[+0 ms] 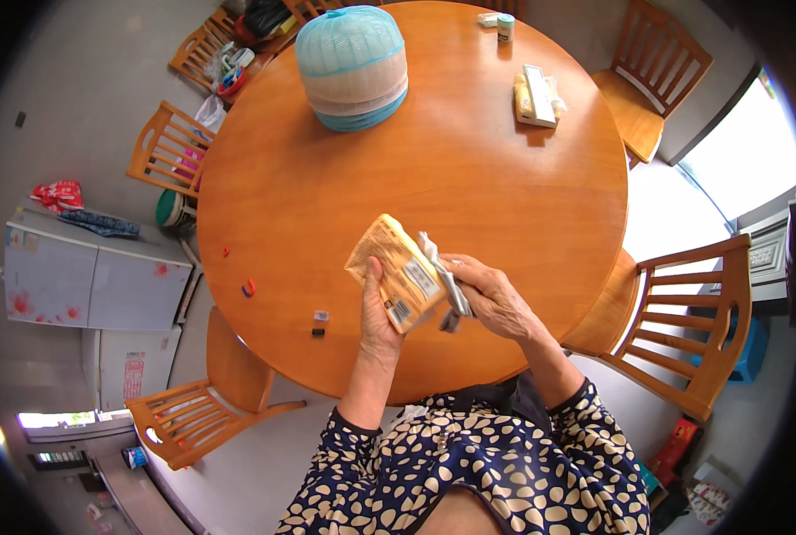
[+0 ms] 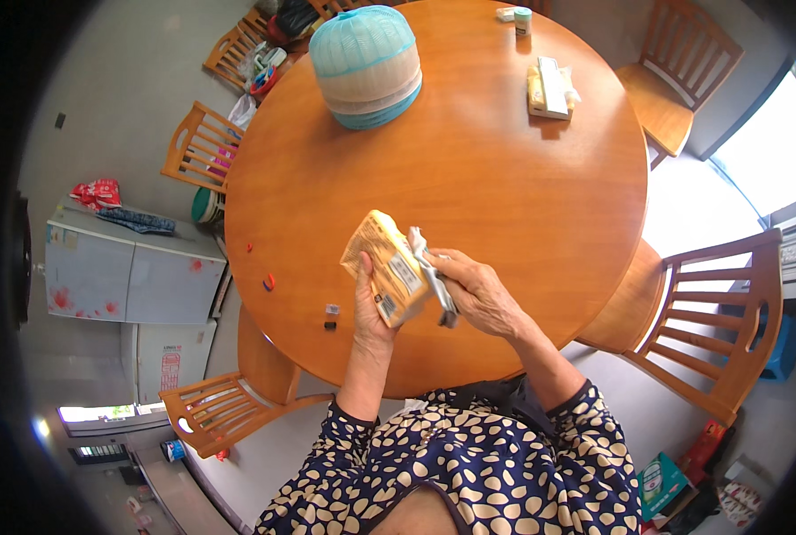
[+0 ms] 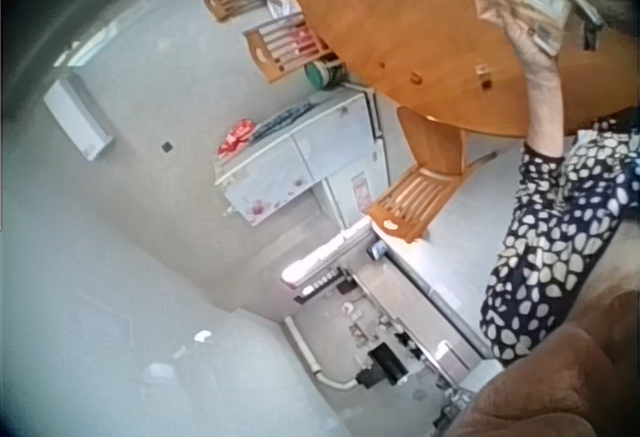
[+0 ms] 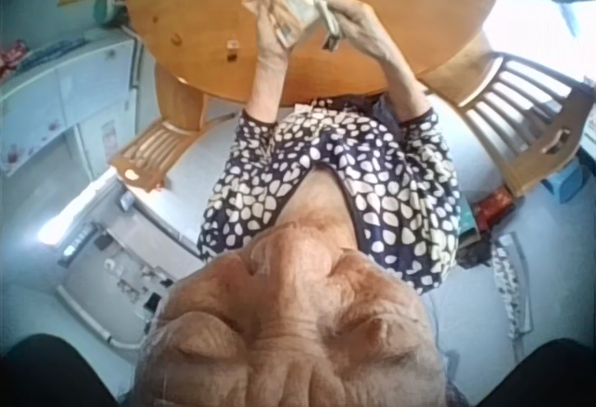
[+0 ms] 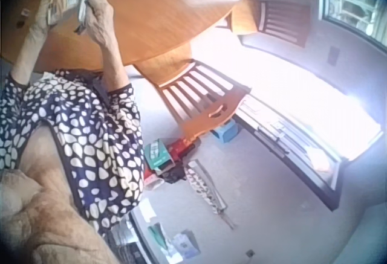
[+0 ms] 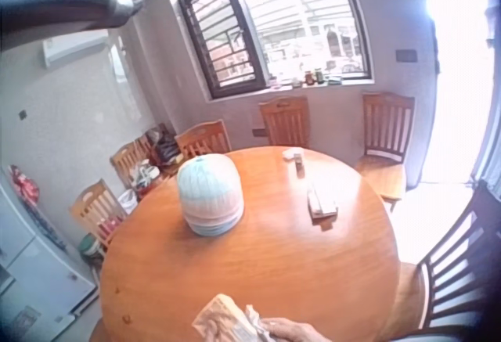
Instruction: The person wipes a round wooden dining table with a cloth, moving items like a remote control and tissue boxes aside to clean underneath. They then wipe the remote control and tissue boxes individually before cleaning two plastic food covers, one blue and one white, thoroughly with the cloth.
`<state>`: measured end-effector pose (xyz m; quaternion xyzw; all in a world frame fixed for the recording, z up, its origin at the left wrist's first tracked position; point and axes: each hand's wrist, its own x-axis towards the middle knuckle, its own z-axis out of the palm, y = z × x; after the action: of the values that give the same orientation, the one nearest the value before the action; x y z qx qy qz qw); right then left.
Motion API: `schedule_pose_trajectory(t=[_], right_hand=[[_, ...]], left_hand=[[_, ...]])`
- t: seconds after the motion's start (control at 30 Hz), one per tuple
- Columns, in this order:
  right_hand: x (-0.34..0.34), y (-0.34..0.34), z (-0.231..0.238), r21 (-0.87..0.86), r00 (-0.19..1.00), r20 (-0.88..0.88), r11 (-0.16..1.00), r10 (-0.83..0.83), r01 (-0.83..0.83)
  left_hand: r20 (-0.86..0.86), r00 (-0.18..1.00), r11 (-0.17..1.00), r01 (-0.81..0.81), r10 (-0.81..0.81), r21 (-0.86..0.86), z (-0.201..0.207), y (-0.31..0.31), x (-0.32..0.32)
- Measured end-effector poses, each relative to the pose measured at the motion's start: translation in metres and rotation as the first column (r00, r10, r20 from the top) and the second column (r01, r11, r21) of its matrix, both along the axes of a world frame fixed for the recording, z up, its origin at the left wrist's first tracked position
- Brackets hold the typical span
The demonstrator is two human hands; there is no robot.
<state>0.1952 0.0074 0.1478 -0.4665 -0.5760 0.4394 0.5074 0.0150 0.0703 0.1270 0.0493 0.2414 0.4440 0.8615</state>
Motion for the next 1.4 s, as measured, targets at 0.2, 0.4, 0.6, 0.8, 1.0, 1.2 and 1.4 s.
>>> schedule_pose_trajectory(t=[0.2,0.4,0.6,0.8,1.0,1.2,1.4], right_hand=[[-0.009,0.004,0.024,-0.135,0.881,-0.162,0.895,-0.444,0.426],[-0.063,0.024,-0.007,0.176,0.804,0.159,0.818,-0.572,0.547],[-0.08,-0.006,-0.01,0.314,0.747,0.387,0.839,-0.54,0.444],[-0.073,-0.044,-0.011,0.339,0.879,0.396,0.932,-0.266,0.129],[-0.053,-0.02,0.019,0.52,0.73,0.5,0.836,-0.466,0.177],[-0.038,0.005,-0.01,0.514,0.642,0.62,0.852,-0.451,0.101],[-0.004,0.011,-0.012,0.323,0.754,0.276,0.796,-0.597,0.512]], left_hand=[[-0.177,0.974,0.989,-0.135,0.143,0.056,-0.001,0.002,0.011],[-0.064,0.969,0.97,-0.238,0.24,0.041,0.002,0.0,0.032],[-0.087,0.985,0.983,-0.141,0.152,0.12,-0.002,0.001,0.024],[-0.16,0.972,0.983,-0.162,0.173,0.084,-0.001,0.015,0.013],[-0.313,0.924,0.926,-0.098,0.221,0.365,-0.004,-0.008,0.023],[-0.304,0.932,0.941,-0.092,0.196,0.326,0.003,-0.025,0.029],[-0.502,0.814,0.842,0.027,0.294,0.539,0.004,-0.036,0.019]])
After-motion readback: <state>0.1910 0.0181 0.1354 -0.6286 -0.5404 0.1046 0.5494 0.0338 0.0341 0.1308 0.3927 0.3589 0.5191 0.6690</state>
